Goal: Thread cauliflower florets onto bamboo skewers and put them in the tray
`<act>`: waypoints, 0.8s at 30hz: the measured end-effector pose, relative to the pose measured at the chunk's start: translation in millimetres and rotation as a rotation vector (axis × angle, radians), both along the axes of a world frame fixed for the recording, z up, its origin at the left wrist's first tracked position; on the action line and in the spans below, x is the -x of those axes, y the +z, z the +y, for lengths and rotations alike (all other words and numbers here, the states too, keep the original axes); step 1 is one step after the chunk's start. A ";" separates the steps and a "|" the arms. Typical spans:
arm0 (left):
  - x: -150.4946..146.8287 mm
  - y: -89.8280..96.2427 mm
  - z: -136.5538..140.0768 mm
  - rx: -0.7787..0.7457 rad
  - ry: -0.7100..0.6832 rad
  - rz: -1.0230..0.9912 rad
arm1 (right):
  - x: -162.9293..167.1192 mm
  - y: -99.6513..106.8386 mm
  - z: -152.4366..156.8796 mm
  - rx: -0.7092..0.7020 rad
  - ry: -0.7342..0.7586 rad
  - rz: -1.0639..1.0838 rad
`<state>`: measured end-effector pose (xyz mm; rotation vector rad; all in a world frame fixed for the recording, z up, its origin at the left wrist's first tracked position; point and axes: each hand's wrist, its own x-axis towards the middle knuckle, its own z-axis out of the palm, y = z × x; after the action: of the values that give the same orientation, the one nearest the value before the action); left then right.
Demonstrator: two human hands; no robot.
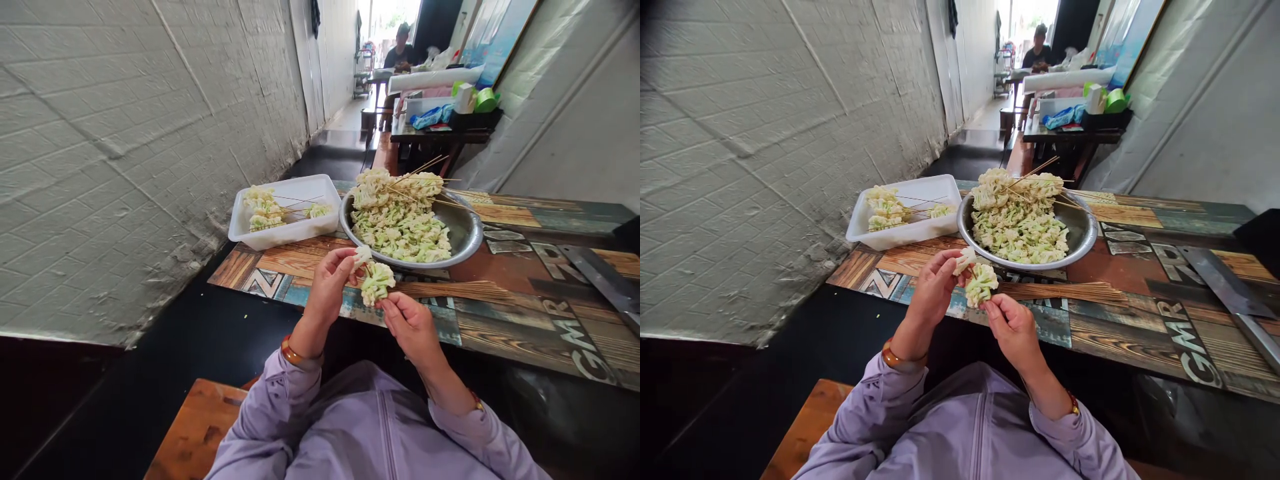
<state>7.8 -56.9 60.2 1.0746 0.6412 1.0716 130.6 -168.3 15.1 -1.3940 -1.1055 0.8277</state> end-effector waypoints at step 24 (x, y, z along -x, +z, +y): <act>6.9 -0.6 -6.9 -0.144 0.033 0.267 | 13.7 10.6 0.3 -0.012 -0.034 -0.216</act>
<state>0.9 -63.8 59.6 1.3508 0.8053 1.0234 117.0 -168.1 25.7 -1.5141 -1.2450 0.6559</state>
